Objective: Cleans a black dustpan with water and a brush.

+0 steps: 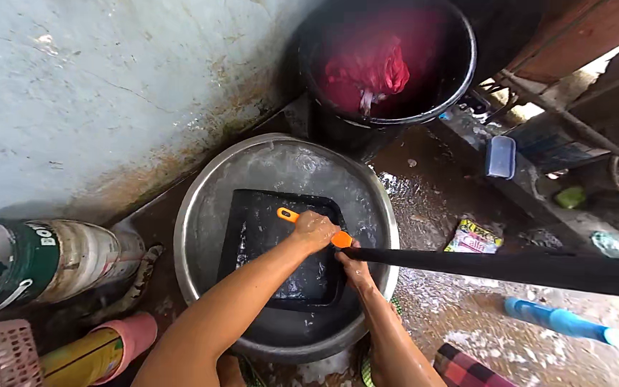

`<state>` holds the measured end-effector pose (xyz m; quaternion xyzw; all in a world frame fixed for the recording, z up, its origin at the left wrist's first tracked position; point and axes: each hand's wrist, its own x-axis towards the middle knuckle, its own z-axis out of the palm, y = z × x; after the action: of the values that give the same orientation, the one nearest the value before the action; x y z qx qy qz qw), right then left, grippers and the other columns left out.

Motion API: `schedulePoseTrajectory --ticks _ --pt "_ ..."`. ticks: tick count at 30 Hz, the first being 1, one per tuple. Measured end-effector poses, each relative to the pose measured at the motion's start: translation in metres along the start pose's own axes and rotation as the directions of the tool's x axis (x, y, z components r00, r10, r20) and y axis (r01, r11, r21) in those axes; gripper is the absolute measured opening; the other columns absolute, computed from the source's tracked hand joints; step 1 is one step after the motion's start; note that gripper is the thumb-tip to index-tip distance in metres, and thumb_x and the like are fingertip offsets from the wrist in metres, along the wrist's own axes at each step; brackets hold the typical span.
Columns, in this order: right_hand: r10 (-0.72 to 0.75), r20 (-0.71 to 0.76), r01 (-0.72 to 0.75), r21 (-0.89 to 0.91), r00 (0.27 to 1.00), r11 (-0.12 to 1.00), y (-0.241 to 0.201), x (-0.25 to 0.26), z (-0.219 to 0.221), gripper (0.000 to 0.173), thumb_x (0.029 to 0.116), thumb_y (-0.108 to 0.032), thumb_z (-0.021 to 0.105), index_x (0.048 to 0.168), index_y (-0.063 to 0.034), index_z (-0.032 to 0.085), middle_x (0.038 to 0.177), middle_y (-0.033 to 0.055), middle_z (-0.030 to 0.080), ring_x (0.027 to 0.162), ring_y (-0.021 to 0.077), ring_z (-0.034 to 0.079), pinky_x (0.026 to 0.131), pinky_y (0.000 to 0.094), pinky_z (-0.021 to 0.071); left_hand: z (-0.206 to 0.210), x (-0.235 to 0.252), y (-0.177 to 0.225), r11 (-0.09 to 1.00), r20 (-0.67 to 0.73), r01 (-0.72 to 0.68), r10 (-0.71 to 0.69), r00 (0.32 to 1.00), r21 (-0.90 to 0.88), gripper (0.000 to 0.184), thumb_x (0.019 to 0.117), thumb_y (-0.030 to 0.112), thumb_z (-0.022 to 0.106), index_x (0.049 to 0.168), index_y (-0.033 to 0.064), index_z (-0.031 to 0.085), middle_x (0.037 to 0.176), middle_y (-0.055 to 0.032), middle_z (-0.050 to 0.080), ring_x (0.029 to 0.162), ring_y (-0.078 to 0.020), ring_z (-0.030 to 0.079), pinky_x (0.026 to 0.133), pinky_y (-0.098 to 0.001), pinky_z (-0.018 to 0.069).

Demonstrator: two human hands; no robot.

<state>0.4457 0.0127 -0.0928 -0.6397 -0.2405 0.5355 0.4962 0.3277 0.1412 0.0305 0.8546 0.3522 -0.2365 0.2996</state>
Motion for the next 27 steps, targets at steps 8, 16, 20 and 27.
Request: schedulePoseTrajectory --ticks 8,16,20,27 --pt "-0.006 -0.034 0.003 -0.091 0.999 0.996 -0.014 -0.007 0.01 0.061 0.0778 0.005 0.063 0.135 0.0078 0.044 0.112 0.0143 0.061 0.096 0.0096 0.062 0.083 0.0247 0.0533 -0.013 0.01 -0.021 0.985 -0.14 0.171 -0.166 0.976 0.022 0.036 0.1075 0.015 0.045 0.14 0.0182 0.061 0.114 -0.0223 0.069 0.106 -0.0419 0.067 0.086 -0.0576 0.0515" --pt "-0.034 -0.04 0.019 -0.331 0.999 0.943 -0.027 -0.014 0.006 0.04 0.0895 0.002 0.068 0.126 0.0152 0.058 0.119 0.0243 0.066 0.113 0.0204 0.062 0.101 0.0363 0.0484 -0.019 -0.009 0.047 0.999 -0.04 -0.032 0.03 0.999 -0.038 0.034 0.1066 0.009 0.042 0.132 0.0057 0.063 0.117 -0.0246 0.068 0.112 -0.0438 0.064 0.089 -0.0606 0.0498" --pt "-0.124 -0.01 0.118 -0.231 0.992 0.966 -0.023 -0.006 0.017 0.062 0.0781 -0.003 0.065 0.135 0.0103 0.045 0.121 0.0199 0.06 0.108 0.0151 0.06 0.093 0.0293 0.0508 -0.043 0.011 0.007 0.988 -0.144 0.142 -0.148 0.979 -0.053 0.029 0.1048 0.011 0.05 0.127 0.0079 0.069 0.117 -0.0217 0.07 0.111 -0.0416 0.065 0.091 -0.0603 0.0504" --pt "-0.091 -0.046 0.086 -0.104 0.995 0.991 -0.018 -0.006 0.017 0.056 0.0758 0.001 0.065 0.129 0.006 0.048 0.108 0.0119 0.062 0.094 0.0083 0.063 0.082 0.0242 0.0541 -0.011 -0.017 -0.118 0.793 -0.252 0.558 -0.608 0.753 -0.244 0.029 0.106 0.018 0.05 0.127 0.0072 0.066 0.117 -0.026 0.068 0.11 -0.0479 0.065 0.085 -0.0675 0.0504"
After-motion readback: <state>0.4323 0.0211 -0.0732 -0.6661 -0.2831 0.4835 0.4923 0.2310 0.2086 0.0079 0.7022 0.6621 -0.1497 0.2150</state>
